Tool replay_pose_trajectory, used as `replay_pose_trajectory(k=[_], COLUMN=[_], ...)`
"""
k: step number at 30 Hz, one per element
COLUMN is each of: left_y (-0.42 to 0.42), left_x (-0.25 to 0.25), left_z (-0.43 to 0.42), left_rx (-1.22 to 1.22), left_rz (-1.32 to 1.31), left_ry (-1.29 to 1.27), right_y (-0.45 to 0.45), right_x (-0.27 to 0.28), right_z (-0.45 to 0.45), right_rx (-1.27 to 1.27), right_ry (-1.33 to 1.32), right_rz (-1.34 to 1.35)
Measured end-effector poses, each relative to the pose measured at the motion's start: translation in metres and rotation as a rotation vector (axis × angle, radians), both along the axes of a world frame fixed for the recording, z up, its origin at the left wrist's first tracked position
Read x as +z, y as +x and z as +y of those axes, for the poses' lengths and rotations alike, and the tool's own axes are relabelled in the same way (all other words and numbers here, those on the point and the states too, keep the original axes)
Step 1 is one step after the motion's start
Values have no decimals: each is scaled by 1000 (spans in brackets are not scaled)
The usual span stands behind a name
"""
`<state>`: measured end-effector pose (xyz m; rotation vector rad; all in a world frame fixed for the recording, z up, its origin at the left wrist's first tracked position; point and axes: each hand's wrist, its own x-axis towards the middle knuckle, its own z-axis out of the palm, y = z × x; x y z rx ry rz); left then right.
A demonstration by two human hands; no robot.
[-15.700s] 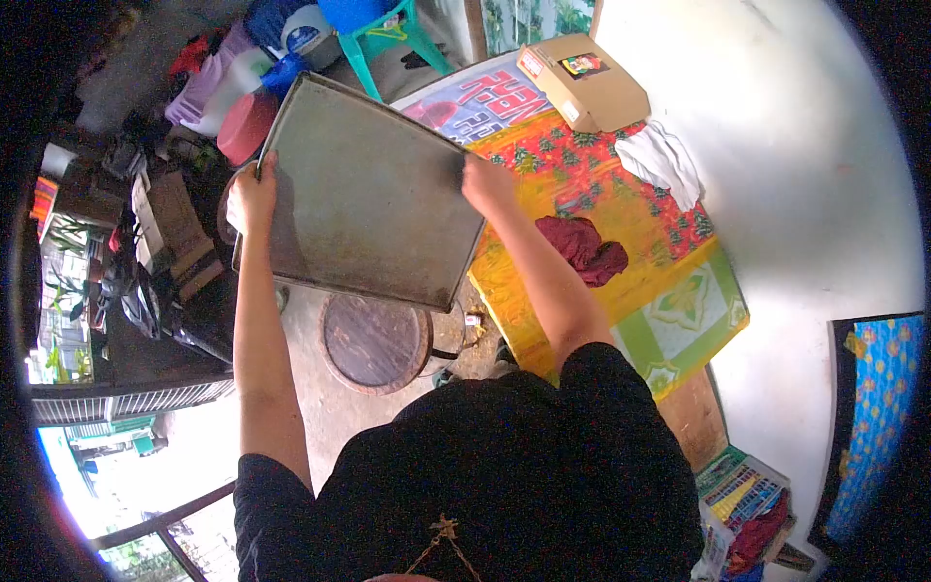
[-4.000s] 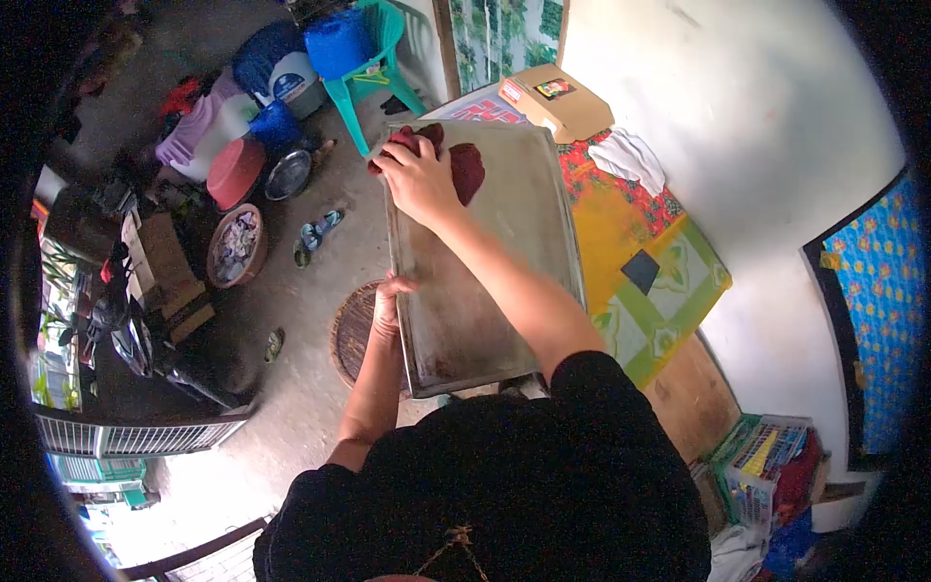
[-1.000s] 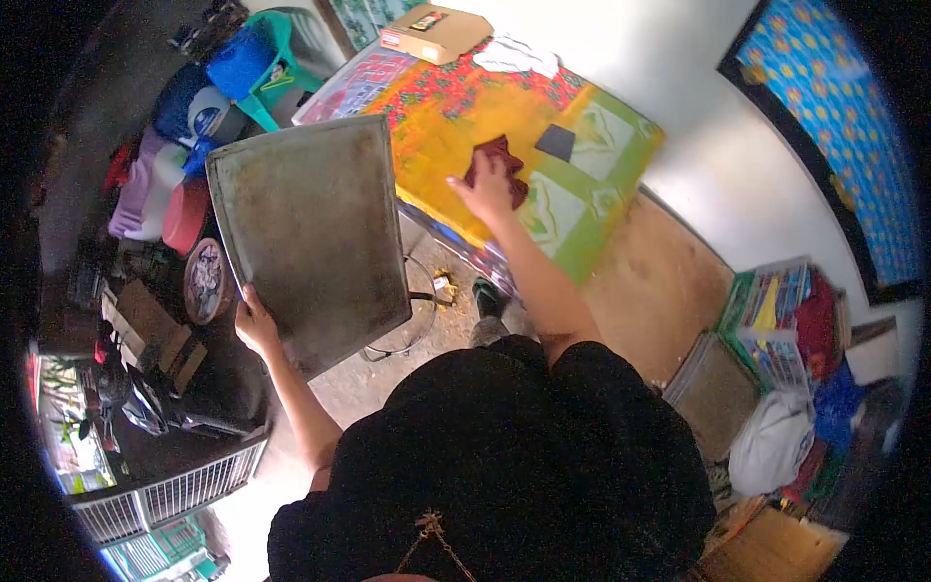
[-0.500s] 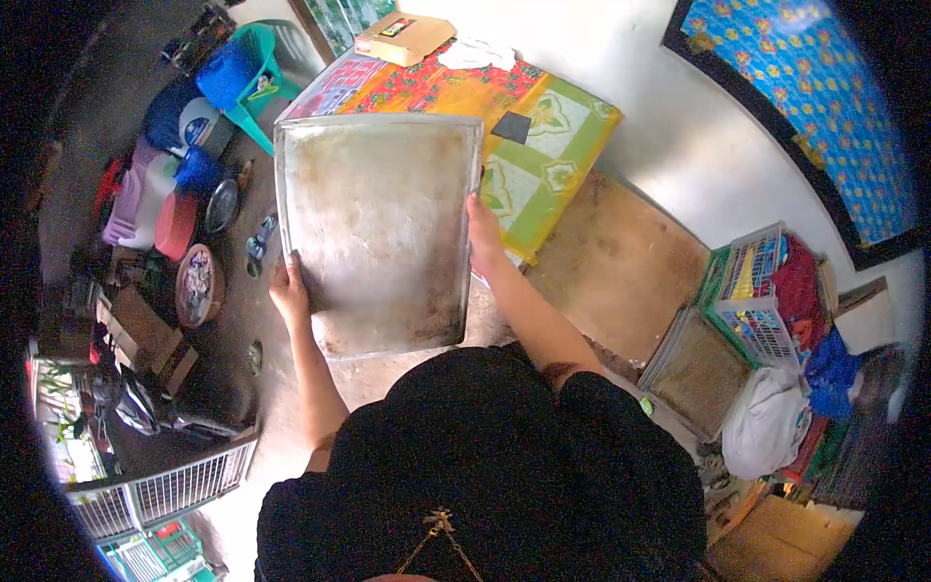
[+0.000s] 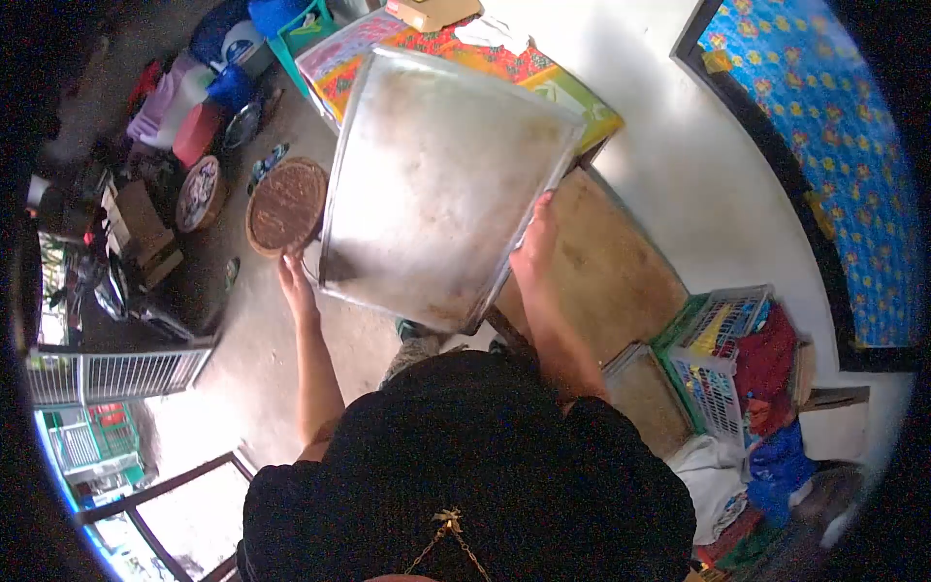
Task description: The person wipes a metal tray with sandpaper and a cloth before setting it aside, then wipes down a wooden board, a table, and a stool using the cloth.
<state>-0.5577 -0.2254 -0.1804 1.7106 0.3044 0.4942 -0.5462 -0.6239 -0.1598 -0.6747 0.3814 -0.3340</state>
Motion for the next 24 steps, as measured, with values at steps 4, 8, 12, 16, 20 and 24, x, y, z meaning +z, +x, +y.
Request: replay_pose_trajectory(k=[4, 8, 12, 16, 20, 24], left_y=[-78, -129, -139, -126, -126, -152], left_x=[-8, -6, -40, -11, 3, 4], left_z=[-54, -113, -127, -117, -89, -64], left_rx=[23, -220, -250, 41, 210, 162], left_rz=[491, 452, 371, 386, 385, 417], left_ry=[-345, -804, -1065, -1037, -874, -800], right_y=[-32, -56, -85, -130, -186, -231], right_x=[-1, -28, -28, -45, -61, -174], right_z=[-40, -56, -41, -20, -16, -75], right_rx=[-3, 16, -27, 41, 115, -288], right_ry=[75, 162, 259, 225, -20, -798], right_rz=[77, 70, 83, 180, 419, 809])
